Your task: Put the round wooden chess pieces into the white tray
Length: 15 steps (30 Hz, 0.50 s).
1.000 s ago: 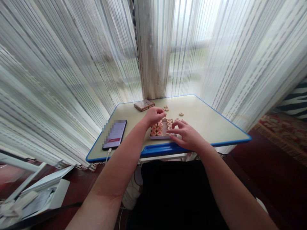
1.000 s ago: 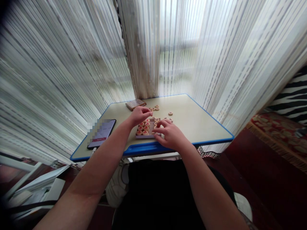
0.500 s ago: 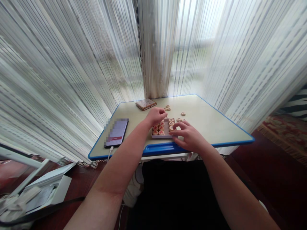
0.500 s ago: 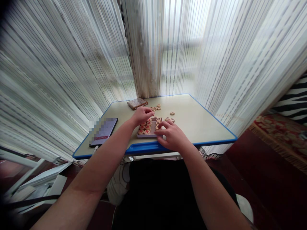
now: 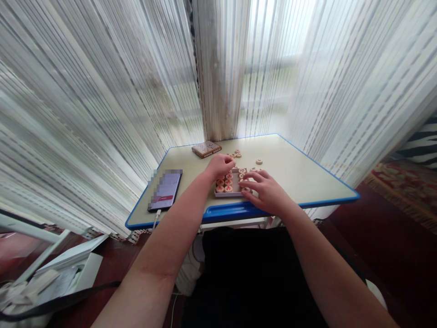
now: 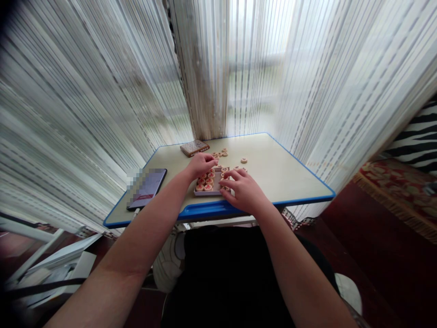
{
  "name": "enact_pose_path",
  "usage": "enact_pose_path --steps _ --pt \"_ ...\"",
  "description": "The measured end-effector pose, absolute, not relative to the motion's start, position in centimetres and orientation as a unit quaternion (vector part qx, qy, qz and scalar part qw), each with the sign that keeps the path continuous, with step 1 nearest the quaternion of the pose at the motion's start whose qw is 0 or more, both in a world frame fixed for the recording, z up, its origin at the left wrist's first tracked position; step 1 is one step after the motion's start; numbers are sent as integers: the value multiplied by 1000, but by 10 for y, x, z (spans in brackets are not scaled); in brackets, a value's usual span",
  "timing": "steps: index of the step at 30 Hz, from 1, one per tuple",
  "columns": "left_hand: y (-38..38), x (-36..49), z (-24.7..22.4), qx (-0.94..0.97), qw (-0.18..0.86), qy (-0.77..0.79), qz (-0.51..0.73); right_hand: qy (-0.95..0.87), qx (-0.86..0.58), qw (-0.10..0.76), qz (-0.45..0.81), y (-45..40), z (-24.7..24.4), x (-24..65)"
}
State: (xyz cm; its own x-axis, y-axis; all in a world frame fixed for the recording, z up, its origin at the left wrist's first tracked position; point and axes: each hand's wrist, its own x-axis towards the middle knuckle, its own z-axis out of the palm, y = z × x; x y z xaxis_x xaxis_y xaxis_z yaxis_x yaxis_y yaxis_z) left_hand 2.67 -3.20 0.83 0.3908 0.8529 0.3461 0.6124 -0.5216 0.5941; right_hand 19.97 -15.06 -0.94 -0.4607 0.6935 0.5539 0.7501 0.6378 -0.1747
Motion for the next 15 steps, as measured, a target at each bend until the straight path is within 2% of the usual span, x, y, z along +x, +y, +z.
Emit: enact_pose_path --steps 15 --pt "-25 24 2 819 168 460 298 -861 -418 289 -33 -152 -7 199"
